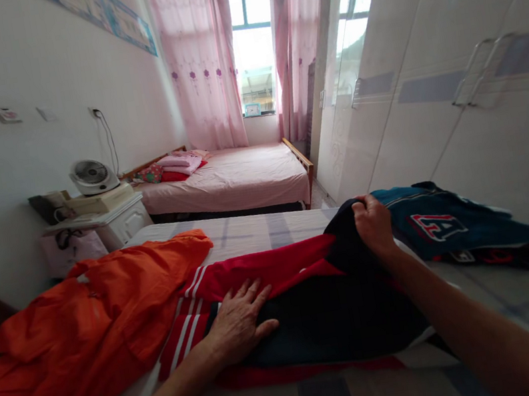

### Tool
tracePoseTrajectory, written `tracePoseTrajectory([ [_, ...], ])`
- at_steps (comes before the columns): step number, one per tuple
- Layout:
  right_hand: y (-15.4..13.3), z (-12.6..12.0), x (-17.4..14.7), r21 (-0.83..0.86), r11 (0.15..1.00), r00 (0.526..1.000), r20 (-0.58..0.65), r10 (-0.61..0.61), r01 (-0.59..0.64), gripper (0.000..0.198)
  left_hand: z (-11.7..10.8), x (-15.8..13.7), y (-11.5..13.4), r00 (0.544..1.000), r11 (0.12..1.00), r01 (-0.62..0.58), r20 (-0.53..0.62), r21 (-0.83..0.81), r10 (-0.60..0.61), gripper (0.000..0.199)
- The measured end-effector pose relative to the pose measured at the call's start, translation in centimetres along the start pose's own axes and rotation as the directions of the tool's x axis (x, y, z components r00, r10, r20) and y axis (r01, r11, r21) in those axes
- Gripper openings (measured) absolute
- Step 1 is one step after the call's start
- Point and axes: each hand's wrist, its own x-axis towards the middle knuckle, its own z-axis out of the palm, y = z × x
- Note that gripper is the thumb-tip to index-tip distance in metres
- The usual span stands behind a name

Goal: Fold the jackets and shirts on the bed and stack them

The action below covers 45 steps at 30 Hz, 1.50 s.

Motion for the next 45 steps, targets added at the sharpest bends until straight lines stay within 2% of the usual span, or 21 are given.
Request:
tracePoseTrajectory([
  [3,0.0,-1.3,0.1,0.098,0.993,0.989,-0.125,0.076,-0.064,0.045,0.2,0.1,-0.1,1.000,1.000,0.008,0.001,-0.008,-0.008,0.069],
  [5,-0.4,-2.1,-0.8,0.171,0.985,0.978,-0.200,0.054,-0.019,0.040,0.1,0.1,-0.3,1.000,1.000,0.013,0.019,-0.029,-0.012,0.069],
  [7,-1.1,-2.7,-2.8,0.253,0.959,0.970,-0.233,-0.069,0.128,0.030,-0.5,0.4,-0.4,0.999,0.997,0.018,0.047,-0.081,-0.015,0.068],
  [9,-1.4,-3.1,-5.5,0.320,0.891,0.944,-0.188,-0.273,0.321,0.020,-1.4,1.0,0.0,1.000,0.985,0.027,0.000,-0.171,-0.028,0.062],
  [12,-1.2,-3.4,-9.7,0.397,0.760,0.827,0.000,-0.562,0.515,0.018,-3.1,2.7,1.7,0.985,0.895,0.005,-0.153,-0.446,-0.081,0.052],
  [14,-0.7,-3.6,-11.8,0.452,0.694,0.718,0.152,-0.679,0.560,0.025,-3.6,4.2,3.3,0.990,0.654,-0.001,-0.093,-0.756,-0.105,0.051],
  [15,-0.4,-3.7,-12.5,0.473,0.674,0.661,0.225,-0.716,0.568,0.029,-3.6,5.1,4.1,0.995,0.460,0.036,-0.013,-0.887,-0.103,0.052],
  [17,0.3,-4.1,-13.4,0.490,0.651,0.561,0.339,-0.755,0.580,0.036,-3.1,6.8,5.5,0.986,0.093,0.140,0.131,-0.986,-0.100,0.051],
  [19,1.3,-4.5,-13.2,0.473,0.653,0.536,0.373,-0.757,0.592,0.042,-2.2,8.5,6.3,0.970,-0.065,0.183,0.190,-0.981,-0.148,0.044],
  [20,2.0,-4.5,-12.8,0.443,0.676,0.579,0.352,-0.736,0.590,0.043,-1.9,9.1,6.6,0.964,-0.073,0.178,0.188,-0.981,-0.186,0.039],
  [24,6.5,-3.9,-9.2,0.161,0.876,0.860,0.174,-0.480,0.456,0.050,-2.3,9.8,7.7,0.966,-0.023,0.066,0.069,-0.998,-0.248,0.032],
  [26,9.2,-3.3,-7.2,-0.013,0.930,0.918,0.165,-0.361,0.368,0.051,-3.6,8.8,8.5,0.965,0.135,-0.051,-0.084,-0.990,-0.249,0.031],
  [28,11.7,-2.8,-6.0,-0.125,0.936,0.927,0.227,-0.297,0.331,0.043,-5.0,6.8,9.1,0.951,0.430,-0.178,-0.268,-0.885,-0.157,0.023],
  [29,12.8,-2.6,-5.6,-0.150,0.934,0.924,0.262,-0.278,0.324,0.037,-5.6,5.7,9.3,0.952,0.562,-0.225,-0.303,-0.796,-0.048,0.019],
  [31,14.3,-2.3,-5.5,-0.161,0.934,0.914,0.311,-0.260,0.320,0.028,-6.1,3.3,9.5,0.960,0.687,-0.279,-0.186,-0.671,0.208,0.015],
  [33,15.3,-2.1,-5.8,-0.155,0.936,0.912,0.323,-0.254,0.316,0.026,-6.0,1.4,9.5,0.938,0.714,-0.299,-0.057,-0.633,0.341,0.015],
  [34,15.5,-2.0,-5.9,-0.152,0.937,0.912,0.321,-0.254,0.314,0.026,-5.7,0.7,9.4,0.940,0.735,-0.308,-0.071,-0.604,0.334,0.018],
  [37,15.8,-1.8,-6.1,-0.156,0.938,0.922,0.290,-0.257,0.310,0.029,-5.0,0.8,9.4,0.917,0.862,-0.346,-0.329,-0.370,0.227,0.042],
  [39,15.9,-1.7,-6.1,-0.155,0.935,0.920,0.285,-0.268,0.320,0.029,-4.6,2.4,9.5,0.883,0.905,-0.382,-0.361,-0.186,0.299,0.061],
  [42,16.1,-1.6,-6.1,-0.149,0.925,0.907,0.301,-0.295,0.350,0.028,-4.2,5.5,9.9,0.836,0.856,-0.517,-0.235,-0.032,0.496,0.074],
  [45,16.2,-2.0,-6.1,-0.159,0.914,0.903,0.288,-0.320,0.374,0.031,-4.1,6.8,10.7,0.791,0.796,-0.605,-0.111,0.009,0.602,0.045],
])
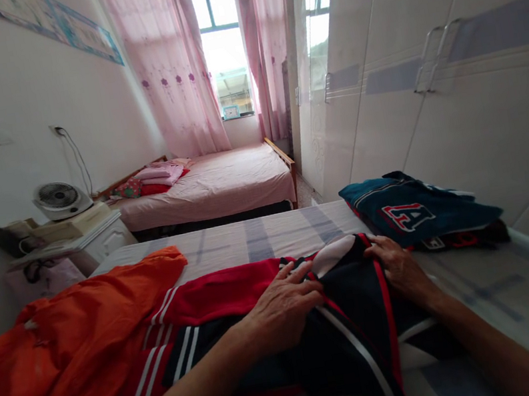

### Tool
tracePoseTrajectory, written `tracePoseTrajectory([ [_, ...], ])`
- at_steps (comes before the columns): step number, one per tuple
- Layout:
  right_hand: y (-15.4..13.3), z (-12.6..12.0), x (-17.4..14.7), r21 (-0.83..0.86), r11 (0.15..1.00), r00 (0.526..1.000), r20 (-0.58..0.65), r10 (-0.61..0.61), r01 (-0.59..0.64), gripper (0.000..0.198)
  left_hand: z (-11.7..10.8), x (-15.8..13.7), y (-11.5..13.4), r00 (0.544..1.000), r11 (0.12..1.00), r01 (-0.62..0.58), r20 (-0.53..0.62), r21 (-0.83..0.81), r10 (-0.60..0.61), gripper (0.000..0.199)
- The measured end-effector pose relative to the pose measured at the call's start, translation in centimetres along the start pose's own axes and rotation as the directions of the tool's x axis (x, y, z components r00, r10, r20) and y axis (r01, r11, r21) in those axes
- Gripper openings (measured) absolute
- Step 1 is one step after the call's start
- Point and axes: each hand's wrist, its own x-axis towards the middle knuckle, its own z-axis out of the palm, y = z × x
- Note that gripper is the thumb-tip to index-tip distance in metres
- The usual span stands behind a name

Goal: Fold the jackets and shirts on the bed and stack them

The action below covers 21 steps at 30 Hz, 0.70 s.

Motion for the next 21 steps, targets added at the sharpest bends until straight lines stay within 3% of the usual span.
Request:
tracePoseTrajectory([
  [3,-0.3,-1.2,0.3,-0.013,1.000,0.998,-0.056,-0.016,0.015,0.039,-0.9,-0.8,1.6,0.987,0.998,0.048,0.152,-0.027,-0.043,0.012],
  [6,-1.1,-2.6,1.4,-0.008,0.999,0.993,-0.110,-0.039,0.039,0.040,-2.5,-2.2,2.1,0.968,0.977,0.165,0.210,-0.135,-0.135,0.012],
  [8,-1.8,-2.9,2.7,-0.011,0.997,0.993,-0.092,-0.075,0.075,0.037,-3.1,-2.5,0.3,0.952,0.947,0.299,0.102,-0.117,-0.288,0.019],
  [9,-2.1,-2.9,3.3,-0.016,0.996,0.994,-0.066,-0.088,0.087,0.037,-3.0,-2.4,-1.3,0.920,0.918,0.391,0.018,-0.065,-0.391,0.024],
  [11,-2.6,-2.4,4.6,-0.031,0.994,0.994,0.032,-0.101,0.102,0.037,-2.3,-2.4,-5.2,0.814,0.808,0.580,-0.111,0.099,-0.570,0.031],
  [14,-2.7,-1.3,6.3,-0.054,0.991,0.974,0.199,-0.109,0.122,0.034,-0.4,-3.2,-10.4,0.761,0.744,0.648,-0.080,0.162,-0.644,0.028],
  [16,-2.5,-0.8,7.4,-0.062,0.988,0.959,0.259,-0.119,0.139,0.028,0.7,-4.1,-12.4,0.744,0.730,0.662,-0.038,0.168,-0.667,0.021],
  [21,-2.0,1.0,9.7,-0.097,0.992,0.968,0.244,-0.050,0.076,0.028,2.7,-5.2,-13.1,0.663,0.635,0.745,-0.123,0.204,-0.739,0.026],
])
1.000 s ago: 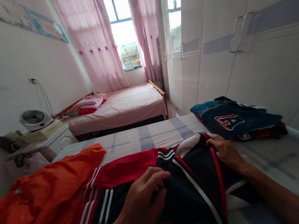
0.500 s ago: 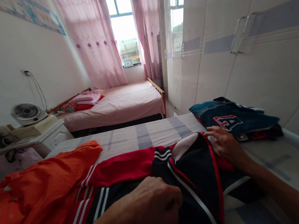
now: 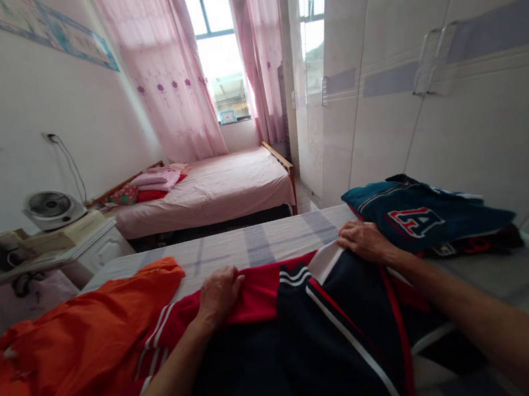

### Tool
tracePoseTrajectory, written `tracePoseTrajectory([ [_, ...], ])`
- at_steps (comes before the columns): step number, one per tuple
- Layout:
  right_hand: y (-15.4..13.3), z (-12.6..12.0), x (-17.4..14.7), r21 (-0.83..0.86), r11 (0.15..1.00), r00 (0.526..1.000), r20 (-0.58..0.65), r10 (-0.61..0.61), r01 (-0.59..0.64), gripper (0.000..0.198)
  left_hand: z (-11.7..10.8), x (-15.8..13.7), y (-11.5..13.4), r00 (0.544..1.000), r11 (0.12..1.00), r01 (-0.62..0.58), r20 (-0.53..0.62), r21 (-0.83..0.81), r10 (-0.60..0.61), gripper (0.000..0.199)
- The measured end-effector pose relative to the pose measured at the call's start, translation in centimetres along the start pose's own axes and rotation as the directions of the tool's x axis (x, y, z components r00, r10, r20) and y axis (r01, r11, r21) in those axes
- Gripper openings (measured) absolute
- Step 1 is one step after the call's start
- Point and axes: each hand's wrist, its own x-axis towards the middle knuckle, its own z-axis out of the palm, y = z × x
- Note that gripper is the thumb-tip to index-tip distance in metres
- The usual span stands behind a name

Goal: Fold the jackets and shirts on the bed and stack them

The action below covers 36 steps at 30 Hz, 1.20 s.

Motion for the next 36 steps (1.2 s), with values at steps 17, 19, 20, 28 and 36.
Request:
tracePoseTrajectory([
  [17,2.6,0.2,-5.3,0.126,0.987,0.938,-0.342,-0.053,0.101,0.029,-2.3,-5.6,-8.9,0.985,0.984,0.165,-0.040,-0.073,-0.169,0.040],
  [19,3.1,0.2,-6.4,0.163,0.975,0.938,-0.334,-0.090,0.152,0.031,-3.3,-5.6,-6.7,0.987,0.989,0.117,-0.098,-0.088,-0.126,0.041],
  [20,3.4,0.3,-6.8,0.175,0.970,0.942,-0.319,-0.107,0.169,0.035,-3.9,-5.6,-5.0,0.993,0.994,0.040,-0.107,-0.098,-0.051,0.043],
  [28,4.2,1.6,-7.7,0.164,0.969,0.966,-0.211,-0.147,0.183,0.048,-6.0,-5.9,10.0,0.609,0.602,-0.792,-0.067,-0.102,0.790,0.069],
  [36,3.8,2.1,-8.0,0.178,0.972,0.965,-0.241,-0.107,0.152,0.031,-5.2,-5.9,12.2,0.471,0.475,-0.878,-0.066,0.055,0.880,0.029],
])
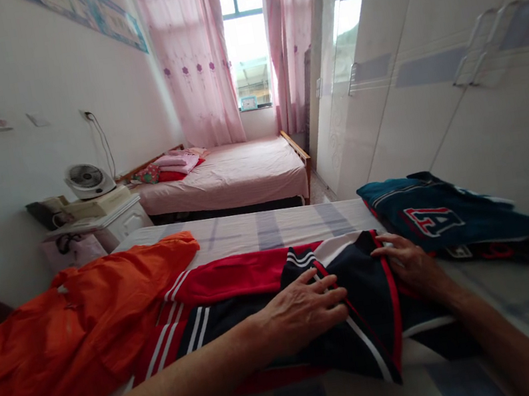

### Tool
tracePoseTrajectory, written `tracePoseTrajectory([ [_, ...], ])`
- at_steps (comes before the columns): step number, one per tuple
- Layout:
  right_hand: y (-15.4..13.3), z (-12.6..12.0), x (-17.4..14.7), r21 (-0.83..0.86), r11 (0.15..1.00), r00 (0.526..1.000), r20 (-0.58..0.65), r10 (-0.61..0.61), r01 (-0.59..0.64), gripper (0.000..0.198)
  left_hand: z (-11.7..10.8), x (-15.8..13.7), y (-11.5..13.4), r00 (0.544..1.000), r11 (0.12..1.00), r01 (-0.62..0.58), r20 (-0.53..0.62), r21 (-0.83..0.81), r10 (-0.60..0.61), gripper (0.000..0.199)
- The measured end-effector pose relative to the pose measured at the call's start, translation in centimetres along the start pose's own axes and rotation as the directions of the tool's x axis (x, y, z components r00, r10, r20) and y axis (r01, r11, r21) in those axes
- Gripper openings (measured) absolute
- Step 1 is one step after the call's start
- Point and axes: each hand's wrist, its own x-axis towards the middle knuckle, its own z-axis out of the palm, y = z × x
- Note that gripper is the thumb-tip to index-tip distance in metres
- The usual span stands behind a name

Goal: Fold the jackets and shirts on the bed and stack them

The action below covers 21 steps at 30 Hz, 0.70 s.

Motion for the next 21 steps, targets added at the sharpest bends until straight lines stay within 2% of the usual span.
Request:
tracePoseTrajectory([
  [2,0.0,0.1,0.1,0.006,1.000,1.000,-0.006,0.011,-0.011,0.030,-0.1,0.2,0.1,1.000,1.000,-0.001,-0.028,-0.022,0.000,0.040],
  [4,-0.1,0.2,0.1,0.009,1.000,1.000,-0.010,0.015,-0.015,0.031,0.2,0.6,0.0,1.000,0.999,-0.015,-0.001,-0.030,0.015,0.042],
  [8,-0.3,0.1,0.1,0.025,0.999,1.000,-0.016,0.026,-0.026,0.029,0.4,0.7,0.5,0.990,0.998,0.054,0.132,-0.020,-0.051,0.013],
  [11,-0.5,-0.4,0.0,0.044,0.998,0.999,-0.007,0.048,-0.047,0.027,-2.0,-0.9,1.4,0.984,0.982,0.151,0.114,-0.110,-0.138,0.013],
  [14,-0.7,-1.1,0.3,0.075,0.995,0.998,-0.017,0.065,-0.064,0.025,-6.2,-3.8,1.5,0.960,0.915,0.281,0.091,-0.289,-0.266,0.012],
  [16,-0.7,-1.5,0.9,0.102,0.992,0.995,-0.042,0.085,-0.081,0.023,-8.5,-6.0,0.2,0.888,0.779,0.458,0.168,-0.428,-0.429,0.015],
  [17,-0.7,-1.7,1.4,0.116,0.989,0.994,-0.058,0.096,-0.089,0.022,-9.2,-7.2,-0.9,0.825,0.677,0.558,0.237,-0.479,-0.512,0.020],
  [19,-0.7,-1.6,2.6,0.145,0.984,0.990,-0.088,0.114,-0.100,0.024,-9.2,-9.4,-3.6,0.681,0.463,0.713,0.361,-0.527,-0.638,0.032],
  [21,-0.5,-1.3,4.0,0.151,0.983,0.990,-0.081,0.120,-0.107,0.025,-7.8,-11.4,-6.2,0.574,0.320,0.781,0.413,-0.537,-0.708,0.041],
])
